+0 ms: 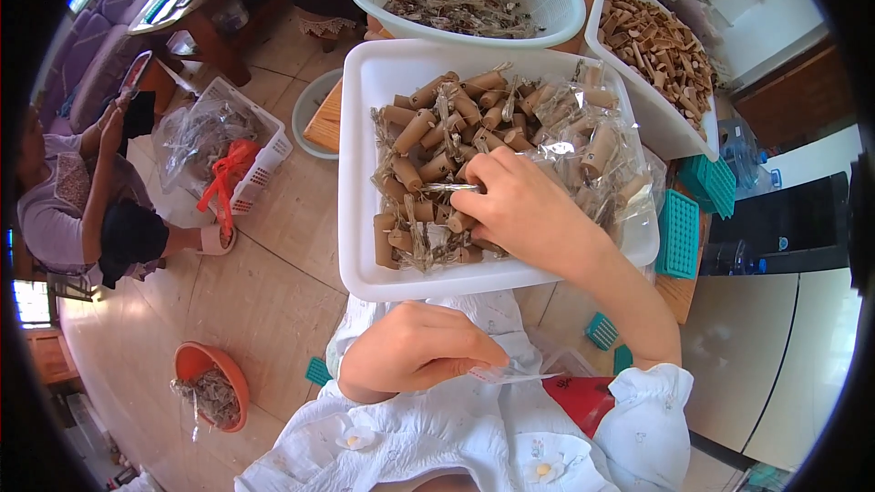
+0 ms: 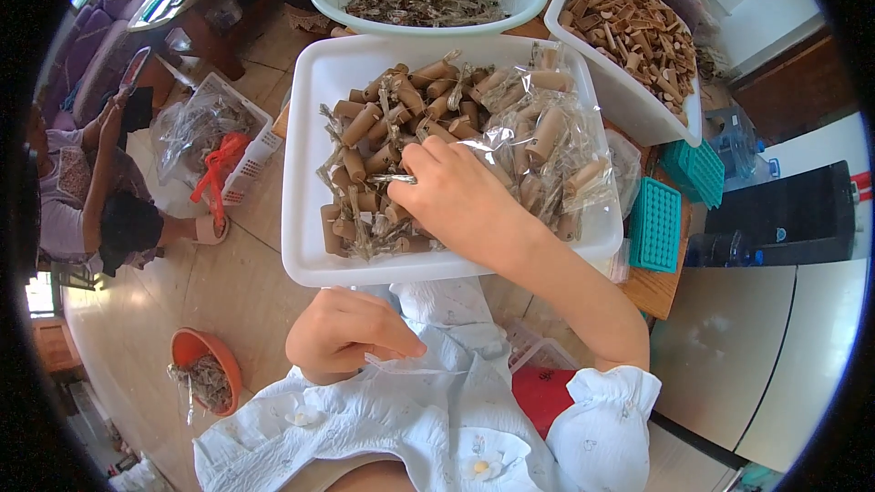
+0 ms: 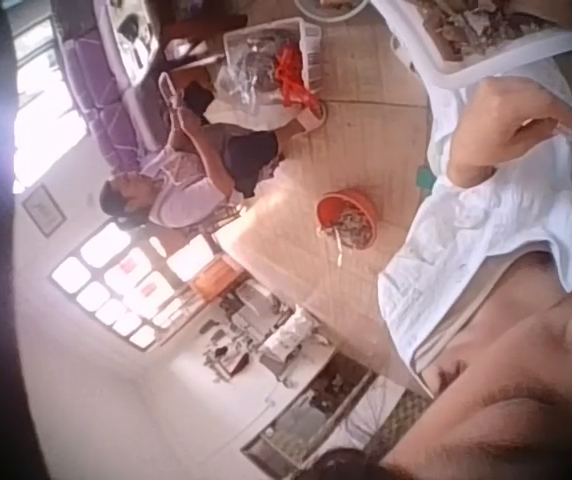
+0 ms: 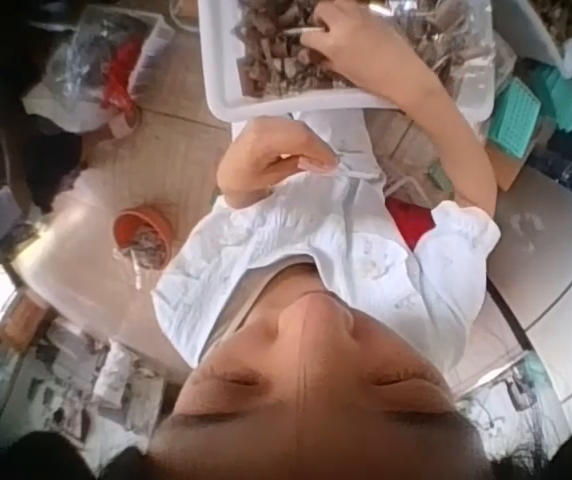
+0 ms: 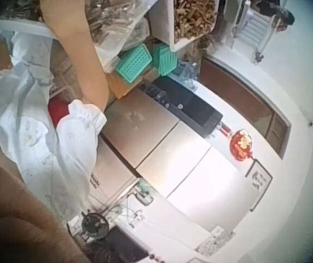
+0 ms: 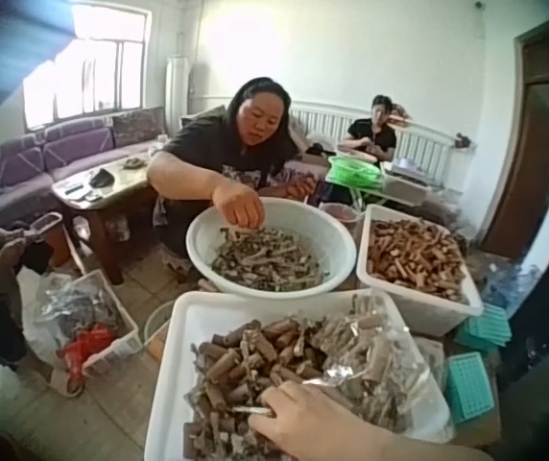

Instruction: The person packages small wooden cylindrical components by hand, placing them into clear plastic bags.

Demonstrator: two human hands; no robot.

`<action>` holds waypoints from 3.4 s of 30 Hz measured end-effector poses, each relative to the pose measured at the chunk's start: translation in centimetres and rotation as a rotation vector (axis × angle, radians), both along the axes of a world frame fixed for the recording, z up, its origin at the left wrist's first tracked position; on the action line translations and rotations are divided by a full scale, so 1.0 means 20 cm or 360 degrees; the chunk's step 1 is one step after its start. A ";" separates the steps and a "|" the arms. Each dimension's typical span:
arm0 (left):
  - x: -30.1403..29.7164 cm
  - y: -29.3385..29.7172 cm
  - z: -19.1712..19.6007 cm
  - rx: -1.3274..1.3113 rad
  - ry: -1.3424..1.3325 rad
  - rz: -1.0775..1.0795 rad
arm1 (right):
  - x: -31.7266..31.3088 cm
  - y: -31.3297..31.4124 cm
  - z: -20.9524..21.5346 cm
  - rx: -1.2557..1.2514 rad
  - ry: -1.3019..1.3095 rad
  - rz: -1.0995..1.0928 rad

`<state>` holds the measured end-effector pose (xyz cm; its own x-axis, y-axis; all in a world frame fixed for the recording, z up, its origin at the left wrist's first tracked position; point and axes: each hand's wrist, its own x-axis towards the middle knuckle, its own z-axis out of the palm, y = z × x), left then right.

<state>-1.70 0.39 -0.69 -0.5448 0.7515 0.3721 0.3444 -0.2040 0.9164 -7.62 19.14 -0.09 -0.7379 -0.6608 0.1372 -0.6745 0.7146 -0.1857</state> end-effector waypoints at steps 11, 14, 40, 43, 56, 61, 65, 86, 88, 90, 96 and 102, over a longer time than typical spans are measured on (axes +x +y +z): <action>0.01 -0.06 0.00 0.0051 -0.0084 0.0095 | 0.04 0.05 0.09 -0.0864 -0.0089 -0.0016; 0.03 -0.08 -0.02 0.0229 -0.0377 0.0192 | 0.09 0.06 0.14 -0.1016 -0.0137 0.0055; 0.06 -0.04 -0.08 0.0740 -0.0433 0.0430 | 0.31 0.03 0.12 -0.1013 -0.0160 -0.0180; 0.04 -0.03 -0.07 0.0728 -0.0378 0.0184 | 0.31 0.04 0.15 -0.1280 -0.0409 -0.0225; 0.09 0.06 -0.04 0.0526 -0.0519 0.0258 | 0.37 0.09 0.18 -0.1686 -0.1364 -0.0258; 0.10 0.08 0.01 0.0408 -0.0539 0.0621 | 0.39 0.10 0.20 -0.1656 -0.1305 -0.0196; 0.09 0.08 -0.01 0.0399 -0.0298 0.0583 | 0.41 0.09 0.17 -0.1866 -0.1442 -0.0250; 0.09 0.06 0.02 0.0018 -0.0398 0.0677 | 0.45 0.06 0.08 -0.2092 -0.1277 -0.0461; 0.10 0.06 0.01 0.0045 -0.0425 0.0752 | 0.44 0.06 0.06 -0.2105 -0.1083 -0.0424; 0.12 0.03 -0.01 0.0054 -0.0490 0.0759 | 0.44 0.10 0.08 -0.2047 -0.0894 -0.0581; 0.11 0.04 0.00 0.0063 -0.0411 0.0700 | 0.52 0.19 0.19 -0.1863 0.0198 -0.0615; 0.11 0.04 0.01 -0.0064 -0.0382 0.0739 | 0.52 0.07 0.26 -0.1232 0.0688 -0.0071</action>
<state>0.51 1.28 -0.55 -0.8903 0.4219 0.1716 0.1695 -0.0429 0.9846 2.76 20.49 5.03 -0.5412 -0.2390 0.8062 -0.7718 0.5217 -0.3635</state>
